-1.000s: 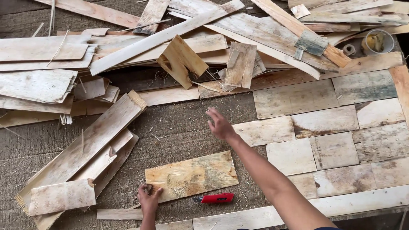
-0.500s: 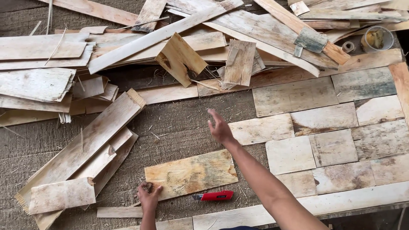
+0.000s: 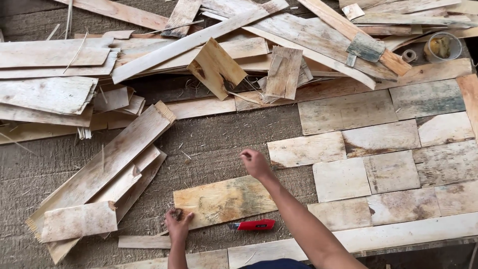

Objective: The person is selecting thin wood pieces from a pile, trimming them with a utility knife, and arranging them in a tiled pattern on a wooden frame.

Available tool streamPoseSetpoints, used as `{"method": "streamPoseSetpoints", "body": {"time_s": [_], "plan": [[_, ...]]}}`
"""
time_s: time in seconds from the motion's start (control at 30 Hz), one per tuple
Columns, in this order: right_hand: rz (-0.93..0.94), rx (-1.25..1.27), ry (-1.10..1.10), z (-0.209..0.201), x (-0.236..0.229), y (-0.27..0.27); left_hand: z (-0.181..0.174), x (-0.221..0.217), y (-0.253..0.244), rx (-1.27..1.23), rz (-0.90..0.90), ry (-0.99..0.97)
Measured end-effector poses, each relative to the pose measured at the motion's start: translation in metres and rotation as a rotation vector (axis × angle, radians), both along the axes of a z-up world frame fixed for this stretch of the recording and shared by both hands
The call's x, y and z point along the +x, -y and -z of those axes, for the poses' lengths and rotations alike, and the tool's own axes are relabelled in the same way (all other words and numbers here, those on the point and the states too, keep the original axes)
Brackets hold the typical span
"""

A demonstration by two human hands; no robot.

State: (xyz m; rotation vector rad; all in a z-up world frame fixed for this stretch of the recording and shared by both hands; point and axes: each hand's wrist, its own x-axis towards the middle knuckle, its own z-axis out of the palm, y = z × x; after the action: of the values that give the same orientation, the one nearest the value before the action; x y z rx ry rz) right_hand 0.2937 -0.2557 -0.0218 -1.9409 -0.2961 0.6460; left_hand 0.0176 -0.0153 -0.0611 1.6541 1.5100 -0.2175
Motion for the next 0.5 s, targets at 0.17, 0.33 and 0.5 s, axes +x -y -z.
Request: {"method": "streamPoseSetpoints", "body": {"time_s": [0.17, 0.33, 0.5], "plan": [[0.178, -0.186, -0.064, 0.000, -0.036, 0.072, -0.025, 0.006, 0.007, -0.034, -0.019, 0.050], [0.326, -0.314, -0.245, -0.003, -0.068, 0.124, -0.036, 0.008, 0.009, -0.043, -0.020, 0.068], [0.230, -0.437, -0.241, 0.012, -0.092, 0.136, -0.037, 0.005, 0.009, -0.038, -0.005, 0.059]]}}
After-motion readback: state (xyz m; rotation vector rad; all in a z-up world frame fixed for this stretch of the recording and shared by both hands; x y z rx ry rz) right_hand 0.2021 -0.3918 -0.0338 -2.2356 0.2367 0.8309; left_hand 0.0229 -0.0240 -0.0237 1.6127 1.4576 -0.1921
